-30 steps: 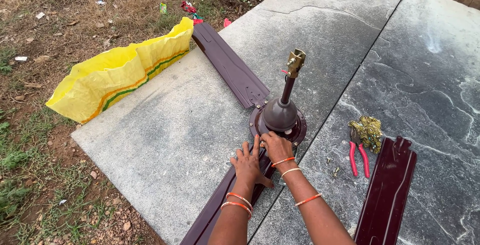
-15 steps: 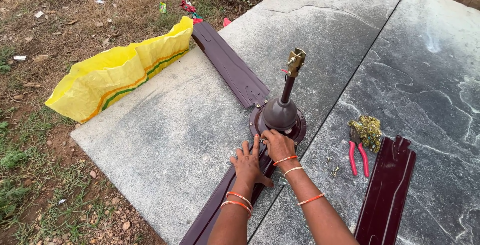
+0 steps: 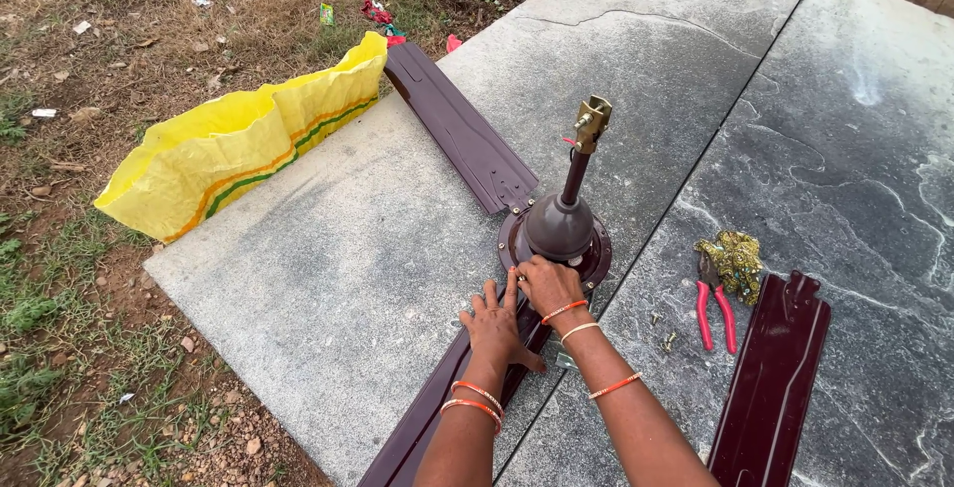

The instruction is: The person disassembles a ceiling fan lying on a stone slab outdoors. They unscrew the fasteners on the motor housing cover with a screwdriver, remove the blades one at a time and set them aside, and work the screws loose by hand, leaving the removed blades and screws on the slab.

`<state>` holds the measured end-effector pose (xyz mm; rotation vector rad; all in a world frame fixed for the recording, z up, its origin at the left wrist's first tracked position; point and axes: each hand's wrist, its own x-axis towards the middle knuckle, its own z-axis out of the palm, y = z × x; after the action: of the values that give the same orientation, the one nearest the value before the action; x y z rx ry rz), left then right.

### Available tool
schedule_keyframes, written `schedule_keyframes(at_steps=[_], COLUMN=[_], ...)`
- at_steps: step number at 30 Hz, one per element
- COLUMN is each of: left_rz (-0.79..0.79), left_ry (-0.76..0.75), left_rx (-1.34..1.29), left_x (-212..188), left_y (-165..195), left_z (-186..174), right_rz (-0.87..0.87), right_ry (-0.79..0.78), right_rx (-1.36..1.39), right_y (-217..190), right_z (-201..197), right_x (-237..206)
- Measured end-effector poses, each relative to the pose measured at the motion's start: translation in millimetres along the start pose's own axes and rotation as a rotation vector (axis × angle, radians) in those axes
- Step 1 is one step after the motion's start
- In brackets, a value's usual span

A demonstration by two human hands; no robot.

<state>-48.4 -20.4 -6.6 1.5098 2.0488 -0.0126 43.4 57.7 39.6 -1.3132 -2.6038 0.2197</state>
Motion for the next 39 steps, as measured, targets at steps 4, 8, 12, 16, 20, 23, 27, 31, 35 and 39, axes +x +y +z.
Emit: schedule_keyframes(at_steps=[4,8,12,16,20,23,27,31,35,39], left_rz=[-0.002,-0.007,-0.004,-0.011,-0.016,-0.019,-0.019,-0.017,-0.014,-0.018], left_ry=[-0.007,-0.011,-0.007,-0.028,-0.036,-0.036,-0.020,0.008,0.011,0.013], left_rx=[-0.005,-0.012,-0.019,-0.003,-0.002,-0.005,-0.002,-0.007,-0.005,-0.016], left_x=[-0.1,-0.1,-0.5,-0.8,0.3,0.2,0.9,-0.3,1.0,2.5], left_y=[-0.1,0.1,0.2,0.0,0.2,-0.6,-0.7,-1.9,-2.9,-3.2], left_z=[-0.2,-0.7,-1.3,-2.7,-5.0,-5.2,-6.5,-7.5,-9.9,-10.0], right_rz=[-0.024,-0.091,-0.155,-0.140,-0.006,0.134,0.316,0.549,0.696,0.701], right_ry=[-0.036,-0.002,0.063,0.146,0.245,0.283,0.334,0.345,0.335,0.328], right_rx=[-0.053,-0.085,-0.124,-0.010,0.071,0.256,0.359,0.390,0.281,0.153], right_y=[-1.8,-3.2,-2.9,-2.7,-5.5,0.0,15.5,43.4,77.7,100.2], right_z=[-0.8,1.2,2.8,2.9,2.9,-0.9,-5.0,-3.7,-1.9,-0.6], right_x=[4.9,7.6,4.2,-0.4,-10.4,-26.8,-53.9,-81.2,-110.4,-131.8])
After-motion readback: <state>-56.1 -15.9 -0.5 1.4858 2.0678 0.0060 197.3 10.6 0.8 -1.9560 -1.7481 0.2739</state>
